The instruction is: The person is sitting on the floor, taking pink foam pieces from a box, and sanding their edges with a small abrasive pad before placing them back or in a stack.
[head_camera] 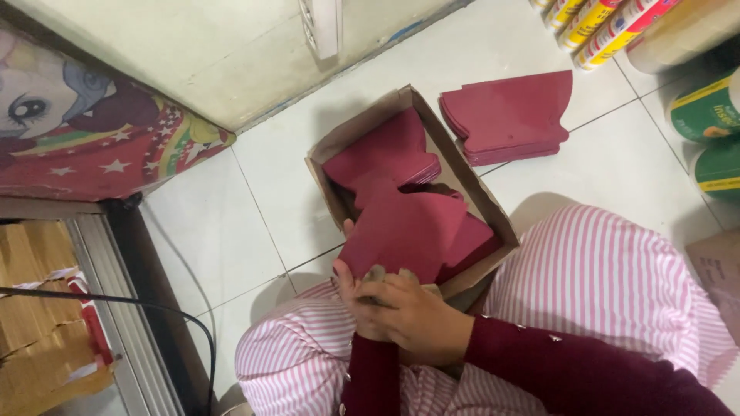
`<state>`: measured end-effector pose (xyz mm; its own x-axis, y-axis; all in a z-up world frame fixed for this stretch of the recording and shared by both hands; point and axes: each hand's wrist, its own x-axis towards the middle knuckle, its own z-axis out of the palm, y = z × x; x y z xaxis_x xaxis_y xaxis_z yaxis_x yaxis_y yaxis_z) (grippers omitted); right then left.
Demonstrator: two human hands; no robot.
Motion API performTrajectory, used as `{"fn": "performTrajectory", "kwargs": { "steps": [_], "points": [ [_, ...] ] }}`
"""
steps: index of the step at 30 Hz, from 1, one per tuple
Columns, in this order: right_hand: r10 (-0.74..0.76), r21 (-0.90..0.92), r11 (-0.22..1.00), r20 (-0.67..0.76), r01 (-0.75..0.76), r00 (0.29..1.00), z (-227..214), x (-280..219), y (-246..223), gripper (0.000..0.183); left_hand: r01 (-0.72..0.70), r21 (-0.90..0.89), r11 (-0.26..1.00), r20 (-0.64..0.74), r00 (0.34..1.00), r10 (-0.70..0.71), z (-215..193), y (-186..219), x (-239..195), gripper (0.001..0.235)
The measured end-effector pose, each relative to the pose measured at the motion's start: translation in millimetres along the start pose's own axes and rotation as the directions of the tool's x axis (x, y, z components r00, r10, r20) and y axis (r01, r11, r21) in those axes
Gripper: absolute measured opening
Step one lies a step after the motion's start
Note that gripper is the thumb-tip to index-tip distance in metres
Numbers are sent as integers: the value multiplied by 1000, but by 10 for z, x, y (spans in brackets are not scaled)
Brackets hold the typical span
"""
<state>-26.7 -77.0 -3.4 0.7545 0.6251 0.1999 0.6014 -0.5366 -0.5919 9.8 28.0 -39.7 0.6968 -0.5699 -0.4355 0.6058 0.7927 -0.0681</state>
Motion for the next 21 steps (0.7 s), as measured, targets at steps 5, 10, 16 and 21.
{"fn": "performTrajectory", "kwargs": {
  "steps": [5,10,16,21],
  "points": [
    [152,-180,961,-285,-208,946,-408,278,306,37,-465,84,881,313,852,420,432,-193,55,59],
    [364,-101,891,-424,-442,830,-630,268,688,37,-291,123,949,369,901,229,408,-285,-18,62],
    [323,87,945,-389,-315,863,-383,276,259,49,-320,120,940,74,947,313,273,-347,-79,57],
    [64,-44,995,-345,-84,936,-279,332,-141,31,-359,-76,930,-33,933,358,-32,-297,-75,62]
  ]
}}
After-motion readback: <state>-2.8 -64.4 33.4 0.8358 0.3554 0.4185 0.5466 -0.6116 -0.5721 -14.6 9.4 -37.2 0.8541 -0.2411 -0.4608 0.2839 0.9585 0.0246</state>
